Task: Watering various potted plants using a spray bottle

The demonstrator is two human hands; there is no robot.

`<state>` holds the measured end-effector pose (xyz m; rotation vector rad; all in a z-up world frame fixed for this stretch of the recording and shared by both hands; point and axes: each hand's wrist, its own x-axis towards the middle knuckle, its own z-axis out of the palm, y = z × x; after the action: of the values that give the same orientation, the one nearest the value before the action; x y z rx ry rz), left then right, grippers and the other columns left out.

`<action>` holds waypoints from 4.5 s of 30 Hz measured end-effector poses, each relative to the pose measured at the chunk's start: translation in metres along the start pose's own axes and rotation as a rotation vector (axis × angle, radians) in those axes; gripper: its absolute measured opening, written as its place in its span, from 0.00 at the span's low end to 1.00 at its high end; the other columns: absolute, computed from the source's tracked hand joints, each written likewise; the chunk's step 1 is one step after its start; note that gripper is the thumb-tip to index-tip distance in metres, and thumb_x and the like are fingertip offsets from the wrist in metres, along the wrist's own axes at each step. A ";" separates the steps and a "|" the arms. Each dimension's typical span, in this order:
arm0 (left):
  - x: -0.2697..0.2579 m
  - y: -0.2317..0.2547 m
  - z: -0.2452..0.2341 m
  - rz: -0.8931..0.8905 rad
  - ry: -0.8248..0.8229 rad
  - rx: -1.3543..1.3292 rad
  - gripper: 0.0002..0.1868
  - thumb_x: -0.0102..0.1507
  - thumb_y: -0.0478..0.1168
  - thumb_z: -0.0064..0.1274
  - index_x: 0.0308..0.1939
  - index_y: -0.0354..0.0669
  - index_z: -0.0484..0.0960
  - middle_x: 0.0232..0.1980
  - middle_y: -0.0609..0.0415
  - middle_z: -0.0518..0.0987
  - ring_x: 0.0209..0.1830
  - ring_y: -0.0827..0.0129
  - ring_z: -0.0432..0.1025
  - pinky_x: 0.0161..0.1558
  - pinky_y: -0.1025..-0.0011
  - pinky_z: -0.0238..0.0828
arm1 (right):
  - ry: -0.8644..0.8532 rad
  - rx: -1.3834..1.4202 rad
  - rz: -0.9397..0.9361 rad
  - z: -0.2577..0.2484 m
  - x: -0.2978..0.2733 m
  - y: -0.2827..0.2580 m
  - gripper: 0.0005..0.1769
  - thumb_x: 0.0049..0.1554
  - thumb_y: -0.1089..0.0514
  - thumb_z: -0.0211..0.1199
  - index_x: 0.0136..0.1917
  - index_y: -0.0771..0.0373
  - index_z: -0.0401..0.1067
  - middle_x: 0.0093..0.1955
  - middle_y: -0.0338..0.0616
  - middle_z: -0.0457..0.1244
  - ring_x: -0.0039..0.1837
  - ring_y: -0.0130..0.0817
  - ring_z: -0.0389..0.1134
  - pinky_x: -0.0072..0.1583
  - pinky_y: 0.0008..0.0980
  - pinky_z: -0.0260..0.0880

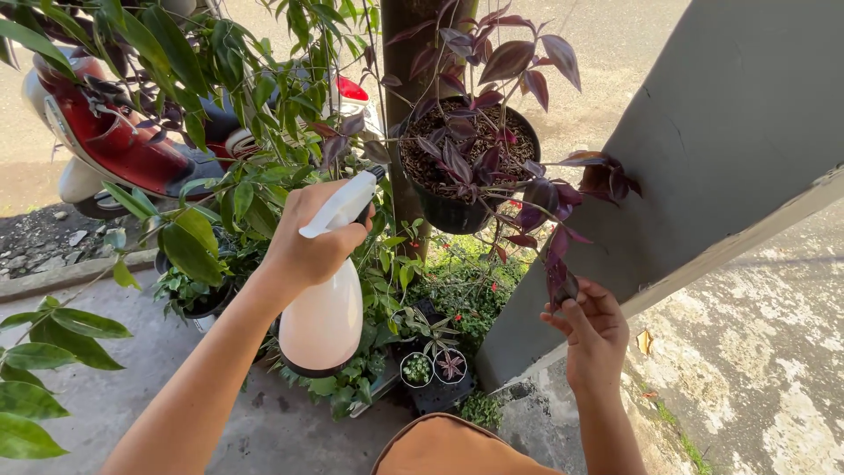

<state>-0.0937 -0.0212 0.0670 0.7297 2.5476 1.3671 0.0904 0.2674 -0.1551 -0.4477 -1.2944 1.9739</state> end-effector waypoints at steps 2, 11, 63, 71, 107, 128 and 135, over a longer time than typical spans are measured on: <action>-0.001 0.008 0.003 0.034 -0.049 -0.026 0.06 0.50 0.36 0.47 0.28 0.47 0.80 0.26 0.60 0.75 0.24 0.72 0.63 0.28 0.71 0.54 | -0.007 -0.018 -0.004 0.003 -0.001 0.003 0.17 0.58 0.67 0.62 0.61 0.64 0.70 0.44 0.43 0.65 0.43 0.45 0.72 0.47 0.43 0.80; -0.010 0.035 0.015 0.156 -0.139 0.058 0.06 0.51 0.35 0.47 0.28 0.49 0.79 0.23 0.60 0.75 0.22 0.73 0.62 0.28 0.70 0.55 | -0.283 -0.668 -0.174 0.037 -0.023 -0.006 0.17 0.58 0.58 0.64 0.60 0.61 0.76 0.55 0.40 0.72 0.55 0.29 0.73 0.60 0.34 0.77; -0.071 0.015 0.037 0.250 0.020 0.325 0.06 0.43 0.36 0.45 0.23 0.54 0.72 0.18 0.61 0.66 0.16 0.58 0.62 0.22 0.68 0.59 | -0.643 -0.817 -0.878 0.112 -0.007 -0.037 0.36 0.56 0.49 0.67 0.76 0.48 0.65 0.85 0.62 0.40 0.84 0.63 0.43 0.78 0.58 0.47; -0.055 0.055 0.028 0.238 -0.017 0.266 0.05 0.45 0.37 0.46 0.23 0.52 0.74 0.19 0.59 0.69 0.19 0.59 0.64 0.26 0.68 0.65 | -0.747 -0.894 -0.810 0.123 -0.010 -0.030 0.31 0.56 0.47 0.67 0.73 0.48 0.69 0.85 0.63 0.37 0.84 0.68 0.38 0.76 0.64 0.46; -0.046 0.009 -0.012 0.190 0.309 -0.083 0.13 0.46 0.34 0.43 0.31 0.44 0.82 0.25 0.50 0.76 0.28 0.63 0.68 0.34 0.70 0.65 | -0.796 -1.004 -0.582 0.089 -0.002 0.001 0.36 0.58 0.46 0.66 0.78 0.45 0.63 0.86 0.55 0.37 0.84 0.60 0.39 0.77 0.62 0.43; -0.056 -0.117 -0.045 -0.020 0.535 -0.075 0.15 0.47 0.35 0.46 0.36 0.46 0.82 0.33 0.54 0.80 0.29 0.65 0.66 0.34 0.66 0.60 | -0.941 -1.006 -0.426 0.086 -0.016 0.038 0.34 0.60 0.48 0.62 0.78 0.42 0.60 0.87 0.47 0.36 0.85 0.56 0.39 0.76 0.66 0.44; -0.036 -0.130 -0.045 -0.099 0.494 -0.120 0.22 0.48 0.33 0.41 0.43 0.52 0.82 0.42 0.60 0.81 0.22 0.71 0.56 0.27 0.68 0.52 | -0.980 -0.979 -0.388 0.093 -0.019 0.041 0.33 0.62 0.48 0.60 0.79 0.43 0.57 0.88 0.43 0.36 0.86 0.50 0.38 0.77 0.66 0.39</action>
<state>-0.1228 -0.1323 -0.0168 0.2601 2.7682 1.8324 0.0296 0.1842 -0.1528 0.4145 -2.6962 1.0761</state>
